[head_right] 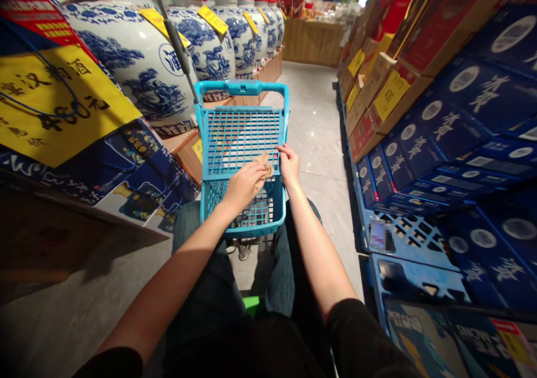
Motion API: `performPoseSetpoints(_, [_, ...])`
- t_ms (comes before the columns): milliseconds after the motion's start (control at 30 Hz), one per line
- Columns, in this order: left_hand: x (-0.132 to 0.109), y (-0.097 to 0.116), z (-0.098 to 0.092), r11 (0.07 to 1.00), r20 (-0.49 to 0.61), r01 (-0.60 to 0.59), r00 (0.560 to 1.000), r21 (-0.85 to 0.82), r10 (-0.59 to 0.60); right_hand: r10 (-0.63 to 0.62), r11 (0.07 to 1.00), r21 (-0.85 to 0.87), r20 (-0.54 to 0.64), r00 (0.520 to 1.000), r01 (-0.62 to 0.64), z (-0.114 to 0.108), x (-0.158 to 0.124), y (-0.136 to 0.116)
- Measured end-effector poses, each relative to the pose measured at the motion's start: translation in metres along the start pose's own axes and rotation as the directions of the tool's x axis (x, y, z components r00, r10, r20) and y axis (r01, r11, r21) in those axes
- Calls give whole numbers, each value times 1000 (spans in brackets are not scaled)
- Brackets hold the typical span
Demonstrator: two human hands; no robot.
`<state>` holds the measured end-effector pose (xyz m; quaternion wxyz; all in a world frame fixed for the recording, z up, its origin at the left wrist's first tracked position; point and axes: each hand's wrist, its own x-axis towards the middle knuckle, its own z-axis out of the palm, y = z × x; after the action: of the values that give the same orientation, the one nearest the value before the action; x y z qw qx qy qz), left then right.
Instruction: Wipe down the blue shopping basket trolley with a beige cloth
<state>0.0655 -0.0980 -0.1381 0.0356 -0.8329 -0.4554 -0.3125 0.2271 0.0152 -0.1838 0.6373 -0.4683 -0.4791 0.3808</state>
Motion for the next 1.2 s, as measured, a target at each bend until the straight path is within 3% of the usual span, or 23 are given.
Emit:
performPoseSetpoints(133, [-44,-36,-36,991,-54,125,991,38,-123,1,1000,12,6,1000,-1,2,0,4])
performPoseSetpoints(200, [-53,-45,-43,987,-71,151,987,58,-147,4,1000,13,5,1000,-4,3,0,4])
performPoseSetpoints(300, [-39,-34,-29,994,-64,96,994,55,-93,8,1000,4,-4,1000,-8,3,-1,2])
performPoseSetpoints(467, [11,9,14,998,25,-61,998,-26,62,1,1000,-9,10,1000,-1,1,0,-2])
performPoseSetpoints(567, [12,13,16,997,20,-62,998,-46,63,13,1000,0,-6,1000,-13,1,0,-3])
performPoseSetpoints(800, [-61,-49,-37,984,-130,176,976,16,-173,-5,1000,-6,-5,1000,5,2,-2,0])
performPoseSetpoints(900, [-65,-58,-42,976,-143,214,968,40,-206,1,1000,-9,-14,1000,-2,4,-2,0])
performPoseSetpoints(967, [-52,-48,-32,983,-122,179,977,30,-174,5,1000,-11,-24,1000,-5,4,-3,-1])
performPoseSetpoints(1200, [12,15,24,999,-33,-10,999,-44,9,12,1000,-27,-24,1000,-13,2,-2,-7])
